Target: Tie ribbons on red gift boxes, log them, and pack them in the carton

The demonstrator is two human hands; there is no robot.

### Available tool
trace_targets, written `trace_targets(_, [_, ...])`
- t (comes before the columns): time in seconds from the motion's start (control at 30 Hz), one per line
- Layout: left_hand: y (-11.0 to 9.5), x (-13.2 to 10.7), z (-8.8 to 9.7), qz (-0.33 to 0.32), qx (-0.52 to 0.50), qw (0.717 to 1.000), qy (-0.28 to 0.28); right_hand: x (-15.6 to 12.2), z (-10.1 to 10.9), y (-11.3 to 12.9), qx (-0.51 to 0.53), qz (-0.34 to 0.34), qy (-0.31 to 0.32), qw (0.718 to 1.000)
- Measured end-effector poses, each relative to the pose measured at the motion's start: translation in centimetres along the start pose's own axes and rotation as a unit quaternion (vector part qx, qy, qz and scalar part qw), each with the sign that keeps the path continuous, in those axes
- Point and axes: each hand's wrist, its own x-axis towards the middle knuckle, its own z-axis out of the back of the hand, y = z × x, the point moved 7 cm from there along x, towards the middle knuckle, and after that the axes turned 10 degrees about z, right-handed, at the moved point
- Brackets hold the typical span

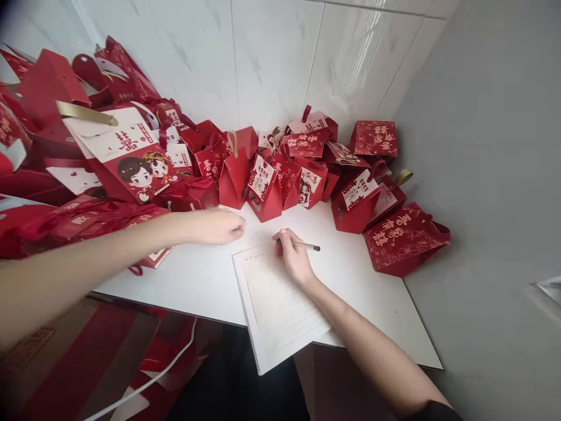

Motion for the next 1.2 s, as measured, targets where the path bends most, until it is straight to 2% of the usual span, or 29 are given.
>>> trace_targets(0.03, [-1.8,2.0,-0.8,-0.013,0.004,0.999,0.034,-0.1,0.2,-0.2,0.005,-0.001,-0.018,1.000])
trace_targets(0.1, [-3.8,5.5,-2.3,-0.025,-0.003,0.997,0.077,-0.2,0.5,-0.5,0.019,-0.018,-0.047,0.999])
trace_targets(0.2, [-4.0,8.3,-4.1,-0.062,-0.056,0.991,0.103,-0.3,0.6,-1.0,0.039,-0.070,-0.056,0.995])
trace_targets(0.33, [-3.0,7.9,-4.8,-0.113,-0.135,0.981,0.082,0.1,0.7,-0.9,-0.002,-0.107,-0.046,0.993])
trace_targets(0.5, [-2.7,7.1,-5.0,-0.089,-0.118,0.988,0.041,0.5,0.7,-0.9,-0.052,-0.140,-0.012,0.989])
trace_targets(0.7, [-2.5,7.4,-5.6,-0.073,-0.147,0.985,0.052,0.9,0.6,-0.8,-0.119,-0.058,-0.021,0.991])
trace_targets(1.0, [-2.0,7.9,-6.2,-0.051,-0.168,0.983,0.054,0.7,0.0,-1.1,-0.195,-0.040,0.046,0.979])
trace_targets(1.2, [-2.1,8.0,-6.1,-0.050,-0.161,0.984,0.054,0.8,0.1,-0.8,-0.226,-0.038,0.042,0.972])
